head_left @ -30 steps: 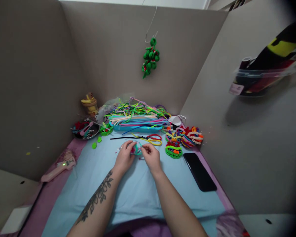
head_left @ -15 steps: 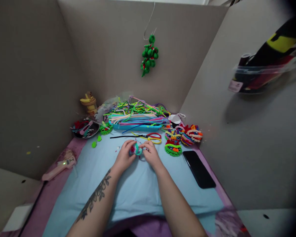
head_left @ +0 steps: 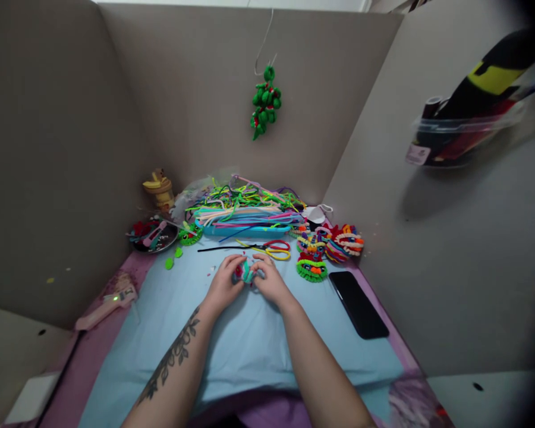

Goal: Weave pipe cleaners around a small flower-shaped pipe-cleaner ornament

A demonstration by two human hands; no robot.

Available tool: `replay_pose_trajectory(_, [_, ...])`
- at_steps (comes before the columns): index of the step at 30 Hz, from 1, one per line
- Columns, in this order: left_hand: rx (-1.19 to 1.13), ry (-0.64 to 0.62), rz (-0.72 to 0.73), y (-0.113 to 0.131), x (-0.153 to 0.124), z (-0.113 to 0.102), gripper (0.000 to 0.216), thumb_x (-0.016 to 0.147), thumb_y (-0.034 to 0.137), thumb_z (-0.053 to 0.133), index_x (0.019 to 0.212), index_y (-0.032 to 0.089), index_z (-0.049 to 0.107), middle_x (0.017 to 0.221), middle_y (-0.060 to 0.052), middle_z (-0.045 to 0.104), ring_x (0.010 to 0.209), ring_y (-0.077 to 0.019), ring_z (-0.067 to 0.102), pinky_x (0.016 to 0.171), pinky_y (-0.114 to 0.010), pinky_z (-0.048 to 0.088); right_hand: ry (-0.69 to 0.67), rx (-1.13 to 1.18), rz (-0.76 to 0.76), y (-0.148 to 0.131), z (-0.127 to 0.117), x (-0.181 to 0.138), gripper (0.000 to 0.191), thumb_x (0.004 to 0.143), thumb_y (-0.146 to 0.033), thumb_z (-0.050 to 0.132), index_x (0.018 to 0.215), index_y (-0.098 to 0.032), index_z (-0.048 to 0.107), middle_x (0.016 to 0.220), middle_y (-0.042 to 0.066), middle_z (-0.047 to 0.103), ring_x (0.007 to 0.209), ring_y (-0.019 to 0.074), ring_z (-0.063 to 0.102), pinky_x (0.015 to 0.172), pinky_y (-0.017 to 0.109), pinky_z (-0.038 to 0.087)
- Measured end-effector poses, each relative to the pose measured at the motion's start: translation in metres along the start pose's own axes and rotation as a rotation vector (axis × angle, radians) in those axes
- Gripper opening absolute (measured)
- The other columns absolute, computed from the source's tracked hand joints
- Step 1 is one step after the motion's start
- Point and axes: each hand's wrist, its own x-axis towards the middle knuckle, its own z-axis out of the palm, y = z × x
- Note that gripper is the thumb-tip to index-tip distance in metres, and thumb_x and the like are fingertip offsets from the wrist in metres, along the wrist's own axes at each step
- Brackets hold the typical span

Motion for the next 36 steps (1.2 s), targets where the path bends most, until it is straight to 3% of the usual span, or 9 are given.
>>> replay_pose_trajectory(11, [-0.021,-0.014,0.014,0.002,0.001,-0.001,0.06,0.066,0.003,0.054,0.123,0.021,0.05,0.125,-0.01,0.049,0.119,-0.0218,0.046,0.101,-0.039,0.04,0.002,0.109,0.034,-0.006,-0.001,0.001,0.01,0.062,-0.01,0.06,0.064,-0.02,0.059,0.111,0.007,0.054,0.112,0.0231,0.05,0.098,0.039,0.035])
replay_pose_trajectory(15, [-0.064,-0.043,-0.032,0.0,0.002,-0.003,0.058,0.067,0.006,0.058,0.122,0.021,0.051,0.124,-0.01,0.051,0.117,-0.0221,0.047,0.099,-0.04,0.042,-0.03,0.195,0.032,-0.006,-0.002,0.001,0.009,0.063,-0.015,0.063,0.07,-0.019,0.059,0.108,0.006,0.054,0.11,0.0225,0.052,0.093,0.036,0.039])
replay_pose_trajectory(17, [-0.089,-0.035,-0.074,-0.001,0.003,-0.003,0.058,0.067,0.009,0.06,0.123,0.021,0.051,0.124,-0.01,0.051,0.116,-0.0227,0.048,0.095,-0.04,0.045,-0.014,0.223,0.028,-0.008,-0.003,0.0,0.018,0.065,-0.017,0.064,0.082,-0.021,0.06,0.108,0.005,0.056,0.108,0.0217,0.052,0.09,0.036,0.041])
replay_pose_trajectory(20, [-0.167,-0.024,-0.16,-0.001,0.002,-0.001,0.058,0.07,0.017,0.063,0.126,0.024,0.049,0.126,-0.01,0.049,0.115,-0.0236,0.048,0.082,-0.034,0.053,0.091,0.203,-0.002,-0.014,-0.005,-0.001,0.026,0.065,-0.019,0.066,0.09,-0.023,0.058,0.108,0.004,0.057,0.107,0.0213,0.052,0.089,0.036,0.041])
replay_pose_trajectory(26, [-0.29,0.012,-0.286,-0.007,-0.001,0.008,0.061,0.068,0.027,0.07,0.125,0.021,0.049,0.126,-0.012,0.05,0.103,-0.0222,0.057,0.074,-0.032,0.055,0.354,0.007,-0.122,-0.02,-0.001,-0.005,0.004,0.069,-0.021,0.067,0.067,-0.022,0.064,0.09,0.004,0.055,0.096,0.0204,0.053,0.09,0.036,0.039])
replay_pose_trajectory(30, [-0.213,0.104,-0.267,-0.01,0.0,0.01,0.057,0.069,0.026,0.068,0.123,0.021,0.05,0.121,-0.012,0.053,0.101,-0.0223,0.059,0.075,-0.033,0.054,0.309,0.003,-0.151,-0.021,0.005,-0.007,0.008,0.069,-0.019,0.067,0.063,-0.023,0.063,0.077,0.001,0.056,0.086,0.0194,0.053,0.084,0.035,0.041])
replay_pose_trajectory(36, [-0.102,0.139,-0.223,-0.009,0.001,0.004,0.054,0.069,0.025,0.067,0.121,0.021,0.052,0.121,-0.01,0.053,0.107,-0.0225,0.055,0.078,-0.032,0.053,0.253,0.018,-0.161,-0.025,0.006,-0.008,0.005,0.07,-0.019,0.066,0.067,-0.022,0.065,0.079,0.002,0.058,0.086,0.019,0.054,0.084,0.034,0.042])
